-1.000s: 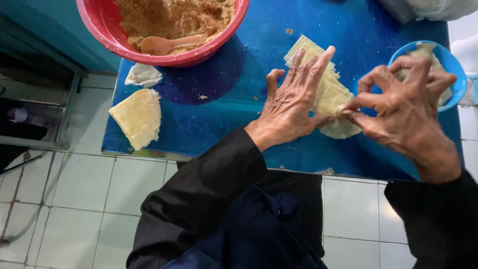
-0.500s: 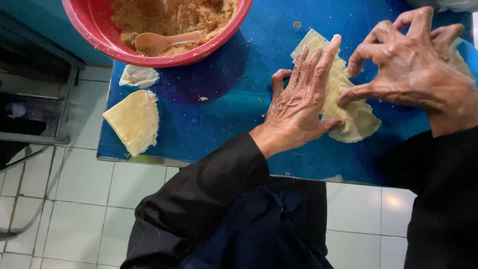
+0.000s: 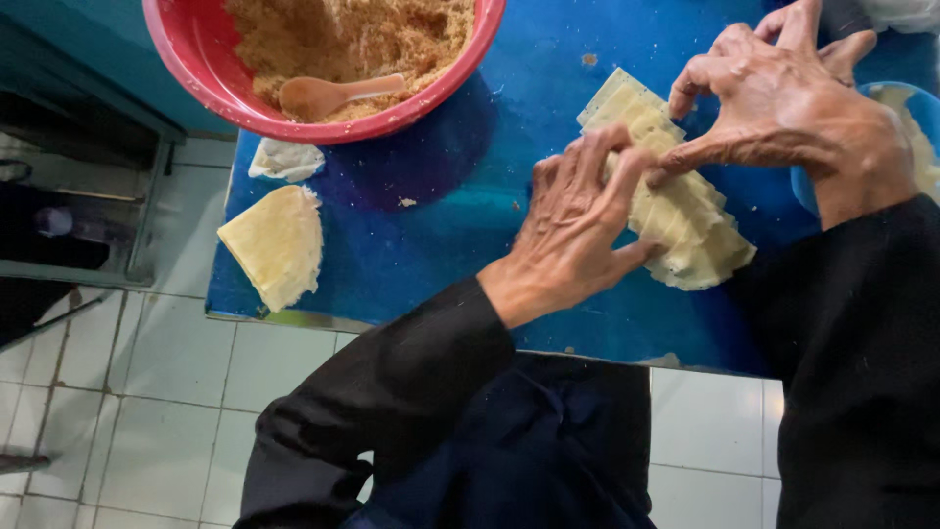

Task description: The person sits at a blue table and folds triangular pieces of dough around a filling by hand, pinching the edges closed. Each finished folded pastry is placed in a growing stack on the table, and the person repeats the folding with new dough pieces.

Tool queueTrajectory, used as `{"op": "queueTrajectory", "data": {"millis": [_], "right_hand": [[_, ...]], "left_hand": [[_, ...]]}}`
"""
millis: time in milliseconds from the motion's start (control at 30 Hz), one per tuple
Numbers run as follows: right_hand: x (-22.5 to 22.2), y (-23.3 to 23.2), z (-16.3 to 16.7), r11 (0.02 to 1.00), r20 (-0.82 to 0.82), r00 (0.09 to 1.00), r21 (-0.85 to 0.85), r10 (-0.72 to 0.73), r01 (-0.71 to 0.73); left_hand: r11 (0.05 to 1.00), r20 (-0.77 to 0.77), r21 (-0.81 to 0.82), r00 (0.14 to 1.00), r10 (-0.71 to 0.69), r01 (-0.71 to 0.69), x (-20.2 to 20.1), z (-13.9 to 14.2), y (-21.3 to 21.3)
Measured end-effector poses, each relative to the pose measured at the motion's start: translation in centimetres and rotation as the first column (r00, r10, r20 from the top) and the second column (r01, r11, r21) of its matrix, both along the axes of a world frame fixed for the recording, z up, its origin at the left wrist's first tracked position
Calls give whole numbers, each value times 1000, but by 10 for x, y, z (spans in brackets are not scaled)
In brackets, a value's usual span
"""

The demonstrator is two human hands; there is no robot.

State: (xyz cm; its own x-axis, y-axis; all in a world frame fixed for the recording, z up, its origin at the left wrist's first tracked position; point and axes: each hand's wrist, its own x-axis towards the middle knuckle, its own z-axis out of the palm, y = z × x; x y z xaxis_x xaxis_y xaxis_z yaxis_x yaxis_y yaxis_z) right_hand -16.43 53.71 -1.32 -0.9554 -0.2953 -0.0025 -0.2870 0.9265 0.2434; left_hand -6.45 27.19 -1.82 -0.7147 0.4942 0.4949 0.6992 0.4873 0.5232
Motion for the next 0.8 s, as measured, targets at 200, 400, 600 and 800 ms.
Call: {"op": "queueTrajectory", "data": {"millis": [200,400,600,800], "right_hand": [[-2,-15,14,997,19,999,-62,-35,37],[-17,-22,17,994,-4,999,-100,-54,53],[-22,-27,20,989,25,992,-83,-122,124],[-29,-30,22,994,3,996,-71,-85,85]], "left_hand": [[990,-157,-136,986,-61,40,11,-1,-18],[975,-154,-219,985,-77,42,-2,5,-23],[976,-183,-207,977,-108,69,-42,5,-36],[976,-295,-217,954,-52,-14,-38,-2,-35]]}}
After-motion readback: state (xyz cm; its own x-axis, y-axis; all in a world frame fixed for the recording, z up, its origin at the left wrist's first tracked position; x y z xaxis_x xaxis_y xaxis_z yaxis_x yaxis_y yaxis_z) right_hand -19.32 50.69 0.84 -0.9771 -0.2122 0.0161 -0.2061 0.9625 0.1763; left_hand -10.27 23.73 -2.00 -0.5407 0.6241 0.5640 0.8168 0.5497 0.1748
